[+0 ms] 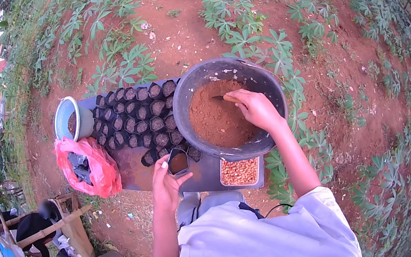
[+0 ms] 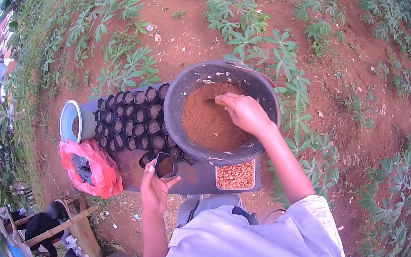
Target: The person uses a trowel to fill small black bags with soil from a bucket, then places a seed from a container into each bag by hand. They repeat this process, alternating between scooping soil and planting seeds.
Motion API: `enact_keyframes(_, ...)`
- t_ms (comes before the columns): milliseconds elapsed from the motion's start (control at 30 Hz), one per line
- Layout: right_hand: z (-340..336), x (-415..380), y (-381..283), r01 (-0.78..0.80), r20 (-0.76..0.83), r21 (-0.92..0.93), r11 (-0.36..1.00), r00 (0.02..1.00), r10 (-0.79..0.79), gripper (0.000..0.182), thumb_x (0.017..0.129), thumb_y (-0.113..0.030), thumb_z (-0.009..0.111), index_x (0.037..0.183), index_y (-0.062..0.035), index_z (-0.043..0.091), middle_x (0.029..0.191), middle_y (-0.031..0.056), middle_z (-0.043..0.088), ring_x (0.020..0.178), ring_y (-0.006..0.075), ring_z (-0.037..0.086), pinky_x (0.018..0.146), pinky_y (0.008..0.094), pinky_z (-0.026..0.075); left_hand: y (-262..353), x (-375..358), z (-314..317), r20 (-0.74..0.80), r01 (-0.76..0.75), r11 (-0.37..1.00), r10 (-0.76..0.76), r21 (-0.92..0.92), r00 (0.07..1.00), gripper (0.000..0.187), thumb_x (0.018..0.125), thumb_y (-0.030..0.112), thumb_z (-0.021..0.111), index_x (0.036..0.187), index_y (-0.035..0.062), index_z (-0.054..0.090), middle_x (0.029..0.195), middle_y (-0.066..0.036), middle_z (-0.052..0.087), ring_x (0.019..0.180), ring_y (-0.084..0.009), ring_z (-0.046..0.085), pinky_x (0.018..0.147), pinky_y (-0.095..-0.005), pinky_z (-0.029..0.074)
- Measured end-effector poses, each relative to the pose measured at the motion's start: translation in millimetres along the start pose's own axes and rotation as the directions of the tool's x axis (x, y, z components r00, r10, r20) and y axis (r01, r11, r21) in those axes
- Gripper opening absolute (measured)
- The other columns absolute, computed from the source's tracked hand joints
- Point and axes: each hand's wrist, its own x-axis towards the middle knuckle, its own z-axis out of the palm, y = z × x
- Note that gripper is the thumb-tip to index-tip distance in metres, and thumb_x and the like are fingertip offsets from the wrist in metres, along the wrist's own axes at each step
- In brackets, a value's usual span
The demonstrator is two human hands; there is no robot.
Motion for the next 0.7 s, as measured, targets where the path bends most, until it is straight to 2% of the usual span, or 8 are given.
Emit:
enact_keyframes(200, -7, -9, -9, -0.019, 0.026, 0.036, 0.999, 1.000, 0.018, 0.034, 0.083, 0.002, 0.063, 0.117, -0.0036, 0.066, 0.115, 0.0159, 0.068, 0.104, 0.0361, 0.065, 0.090, 0.0417, 0.054, -2, -2, 0, -0.016, -0.002, 1.000, 0.001, -0.015, 1.000, 0.037, 0.098, 0.034, 0.052, 0.127, 0.0105, 0.048, 0.121, -0.011, 0.060, 0.104, -0.0262, 0.065, 0.089, -0.0480, 0.056)
enact_keyframes(267, -11, -11, -11, -0.126, 0.064, 0.068, 0.990, 0.990, 0.122, 0.029, 0.084, -0.002, 0.063, 0.113, -0.0022, 0.066, 0.113, 0.0139, 0.068, 0.100, 0.0362, 0.065, 0.088, 0.0432, 0.054, -3, -3, 1, -0.006, 0.000, 1.000, 0.000, -0.020, 1.000, 0.037, 0.098, 0.034, 0.052, 0.127, 0.0106, 0.048, 0.121, -0.011, 0.060, 0.104, -0.0263, 0.065, 0.089, -0.0481, 0.056)
enact_keyframes(400, -10, -15, 2, -0.176, 0.069, 0.068, 0.982, 0.983, 0.172, 0.031, 0.084, -0.004, 0.064, 0.114, -0.0016, 0.065, 0.114, 0.0156, 0.067, 0.102, 0.0367, 0.065, 0.089, 0.0437, 0.054, -5, -2, 2, 0.011, 0.004, 1.000, -0.004, -0.024, 1.000, 0.037, 0.098, 0.034, 0.052, 0.127, 0.0109, 0.048, 0.122, -0.011, 0.060, 0.106, -0.0264, 0.065, 0.090, -0.0486, 0.056)
enact_keyframes(500, -5, -19, 19, -0.108, 0.046, -0.012, 0.994, 0.993, 0.108, 0.032, 0.083, -0.002, 0.061, 0.115, -0.0015, 0.062, 0.116, 0.0172, 0.066, 0.104, 0.0373, 0.065, 0.089, 0.0451, 0.053, -4, -1, 5, 0.015, 0.000, 1.000, 0.001, -0.022, 1.000, 0.037, 0.098, 0.034, 0.052, 0.128, 0.0111, 0.048, 0.123, -0.011, 0.060, 0.106, -0.0265, 0.064, 0.090, -0.0487, 0.056)
enact_keyframes(567, -5, -19, 23, -0.123, 0.127, -0.107, 0.987, 0.982, 0.136, 0.036, 0.083, 0.003, 0.058, 0.118, 0.0017, 0.059, 0.117, 0.0198, 0.064, 0.104, 0.0387, 0.064, 0.089, 0.0453, 0.052, -4, -1, 7, 0.024, -0.007, 1.000, 0.008, -0.023, 1.000, 0.038, 0.098, 0.034, 0.052, 0.128, 0.0111, 0.048, 0.124, -0.011, 0.060, 0.107, -0.0265, 0.064, 0.089, -0.0489, 0.056)
enact_keyframes(700, 1, -20, 39, -0.134, 0.165, -0.202, 0.970, 0.972, 0.168, 0.036, 0.081, 0.006, 0.054, 0.117, 0.0004, 0.057, 0.116, 0.0199, 0.062, 0.103, 0.0396, 0.064, 0.088, 0.0473, 0.052, -5, 1, 8, 0.043, -0.009, 1.000, 0.010, -0.026, 0.999, 0.038, 0.098, 0.034, 0.052, 0.128, 0.0113, 0.048, 0.124, -0.011, 0.060, 0.107, -0.0260, 0.064, 0.090, -0.0493, 0.055)
